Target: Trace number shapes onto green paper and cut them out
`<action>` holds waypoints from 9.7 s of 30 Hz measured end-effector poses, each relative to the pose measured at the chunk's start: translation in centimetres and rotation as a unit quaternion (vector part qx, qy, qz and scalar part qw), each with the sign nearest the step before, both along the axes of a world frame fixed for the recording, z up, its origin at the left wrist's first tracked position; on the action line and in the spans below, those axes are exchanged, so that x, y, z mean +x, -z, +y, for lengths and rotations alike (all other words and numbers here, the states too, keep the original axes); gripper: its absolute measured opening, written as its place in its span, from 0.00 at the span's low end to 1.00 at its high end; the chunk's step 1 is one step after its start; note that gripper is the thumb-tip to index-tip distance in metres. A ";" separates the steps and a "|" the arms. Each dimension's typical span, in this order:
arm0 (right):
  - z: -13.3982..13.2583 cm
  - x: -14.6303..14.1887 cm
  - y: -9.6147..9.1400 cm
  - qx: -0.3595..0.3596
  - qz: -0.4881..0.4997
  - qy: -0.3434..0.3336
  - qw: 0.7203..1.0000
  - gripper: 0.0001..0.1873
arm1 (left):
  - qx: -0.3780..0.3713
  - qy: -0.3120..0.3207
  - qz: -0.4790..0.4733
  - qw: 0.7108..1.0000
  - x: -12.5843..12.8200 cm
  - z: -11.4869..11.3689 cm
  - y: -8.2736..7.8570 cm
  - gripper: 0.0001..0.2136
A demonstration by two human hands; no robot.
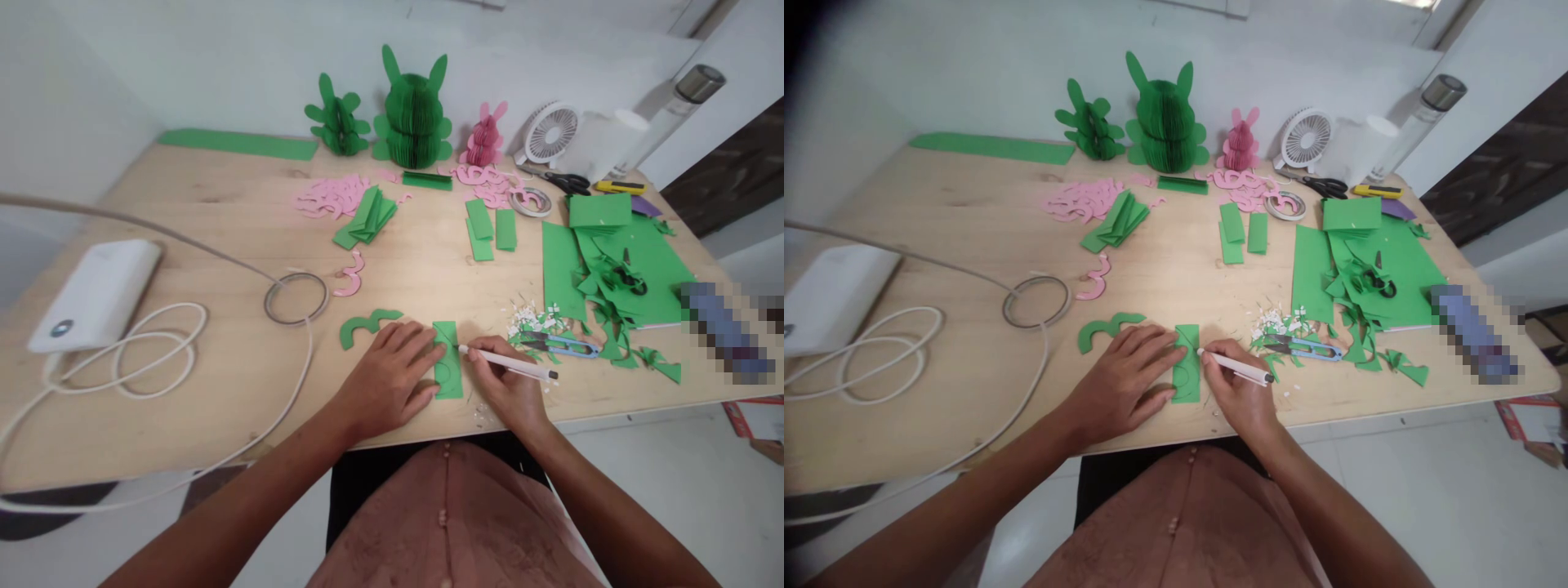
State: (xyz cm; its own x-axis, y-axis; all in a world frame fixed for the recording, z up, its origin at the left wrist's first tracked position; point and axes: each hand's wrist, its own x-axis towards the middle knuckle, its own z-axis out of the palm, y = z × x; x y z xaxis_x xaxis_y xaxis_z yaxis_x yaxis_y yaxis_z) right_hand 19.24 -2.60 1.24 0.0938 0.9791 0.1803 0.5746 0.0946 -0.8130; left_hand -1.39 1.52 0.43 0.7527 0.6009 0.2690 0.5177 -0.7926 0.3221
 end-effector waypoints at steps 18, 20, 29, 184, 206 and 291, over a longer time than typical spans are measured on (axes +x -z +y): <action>-0.1 0.0 -0.1 -0.010 0.010 -0.001 1.000 0.07 | -0.007 0.002 0.004 1.000 0.0 0.0 -0.2 0.19; -0.1 0.0 -0.1 -0.011 0.013 -0.002 1.000 0.07 | -0.005 0.002 0.002 1.000 0.0 0.0 -0.1 0.19; -0.2 0.0 -0.1 -0.007 0.013 -0.002 1.000 0.08 | -0.005 0.001 0.002 1.000 0.0 0.0 -0.1 0.19; -0.4 -0.1 0.9 0.002 0.053 0.001 0.999 0.07 | 0.000 0.002 0.001 1.000 0.1 0.0 -0.3 0.19; -0.4 -0.1 1.1 0.007 0.067 -0.004 0.998 0.05 | 0.002 0.003 0.000 1.000 0.1 0.0 -0.4 0.19; -0.3 -0.1 0.6 -0.013 0.054 -0.010 0.998 0.06 | -0.004 -0.004 0.002 1.000 0.1 -0.1 -0.4 0.19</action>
State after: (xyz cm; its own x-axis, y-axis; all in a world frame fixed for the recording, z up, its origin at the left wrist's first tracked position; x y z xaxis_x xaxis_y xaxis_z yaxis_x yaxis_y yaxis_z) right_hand 19.14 -2.95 0.59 0.0921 0.9851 0.1452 0.4814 0.0837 -0.8725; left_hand -1.30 1.47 0.80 0.7489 0.6089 0.2616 0.5252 -0.7860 0.3262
